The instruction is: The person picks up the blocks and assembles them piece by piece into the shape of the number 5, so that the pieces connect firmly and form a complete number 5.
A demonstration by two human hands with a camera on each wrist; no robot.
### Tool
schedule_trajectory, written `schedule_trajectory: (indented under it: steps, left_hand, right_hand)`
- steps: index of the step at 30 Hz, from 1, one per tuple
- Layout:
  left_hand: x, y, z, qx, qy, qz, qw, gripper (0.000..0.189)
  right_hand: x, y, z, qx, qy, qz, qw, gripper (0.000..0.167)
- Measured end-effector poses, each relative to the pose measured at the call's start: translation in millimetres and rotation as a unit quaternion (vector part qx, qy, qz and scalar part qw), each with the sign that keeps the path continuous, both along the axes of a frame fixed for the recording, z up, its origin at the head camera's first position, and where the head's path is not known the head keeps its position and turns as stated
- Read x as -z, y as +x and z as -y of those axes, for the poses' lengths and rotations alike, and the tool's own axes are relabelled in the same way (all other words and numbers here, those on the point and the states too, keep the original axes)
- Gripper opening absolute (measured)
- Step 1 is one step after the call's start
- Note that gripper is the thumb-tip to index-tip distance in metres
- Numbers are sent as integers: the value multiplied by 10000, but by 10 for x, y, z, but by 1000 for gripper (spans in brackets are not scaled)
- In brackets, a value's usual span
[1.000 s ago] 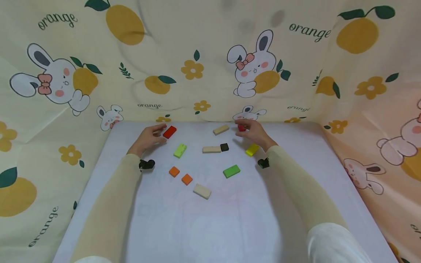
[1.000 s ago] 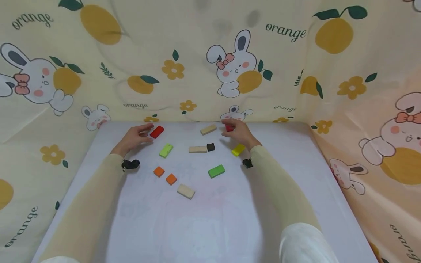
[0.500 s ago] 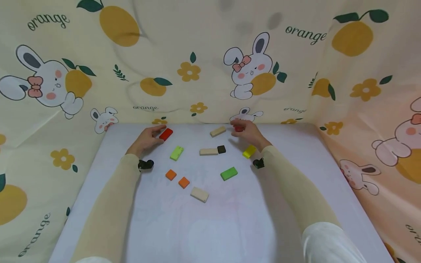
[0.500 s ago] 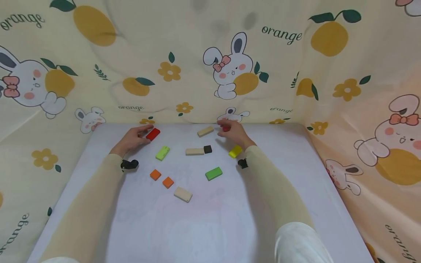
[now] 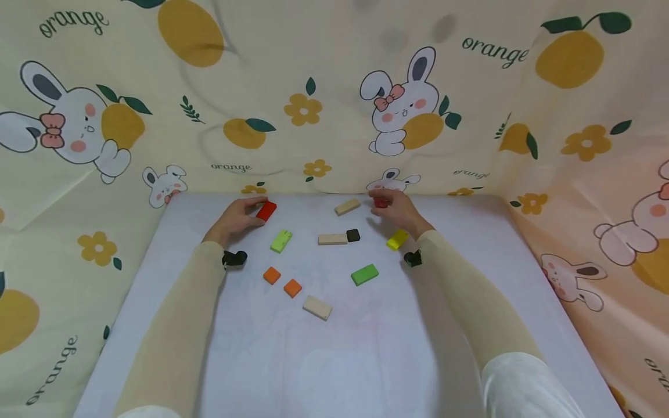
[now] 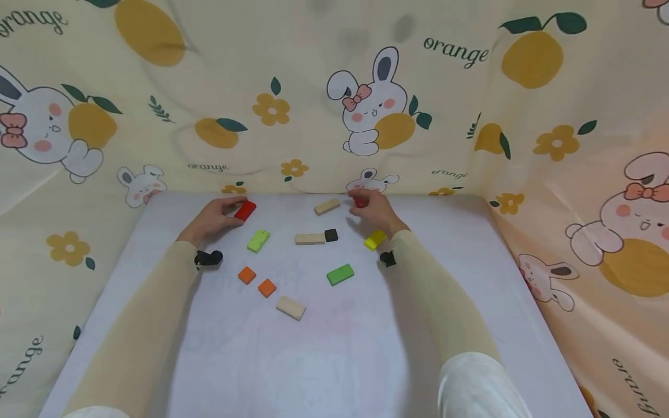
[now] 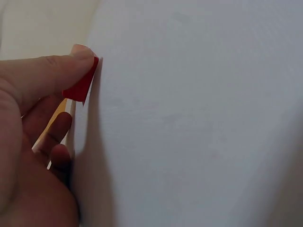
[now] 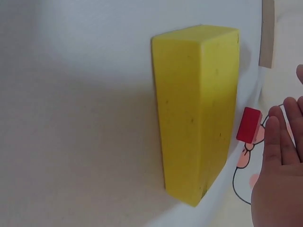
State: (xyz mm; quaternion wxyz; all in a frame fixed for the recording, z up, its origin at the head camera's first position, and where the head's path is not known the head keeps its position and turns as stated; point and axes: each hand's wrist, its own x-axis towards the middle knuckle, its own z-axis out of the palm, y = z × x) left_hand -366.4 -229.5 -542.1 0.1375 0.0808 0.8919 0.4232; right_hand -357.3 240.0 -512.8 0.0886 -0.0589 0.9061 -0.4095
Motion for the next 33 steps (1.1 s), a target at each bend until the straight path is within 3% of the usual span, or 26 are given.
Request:
schedule_trajectory:
  steps: [11,14,19,23,33]
  left_hand:
    - [33,17,31,-88,115,109,9998,74]
    - [45,8,18,20,149,59,9999,75]
    - [58,-8,-1,187,161,-79,9997,70]
    - [35,-3,-12,148,209,-111,9996,70]
    - [32,56,-46,-61,225,-27,9997,71]
  right_hand:
    - [25,-89,158,-428,-216,-121,9988,50]
    - [50,-130,199,-487,-277,-114,9984,50]
    - [95,-176,242,-402,-344,-83,9986,49]
    - [91,-185,257,-368,-404,-40,9985,49]
    - [105,-195,330,-417,131,-95,9990,46]
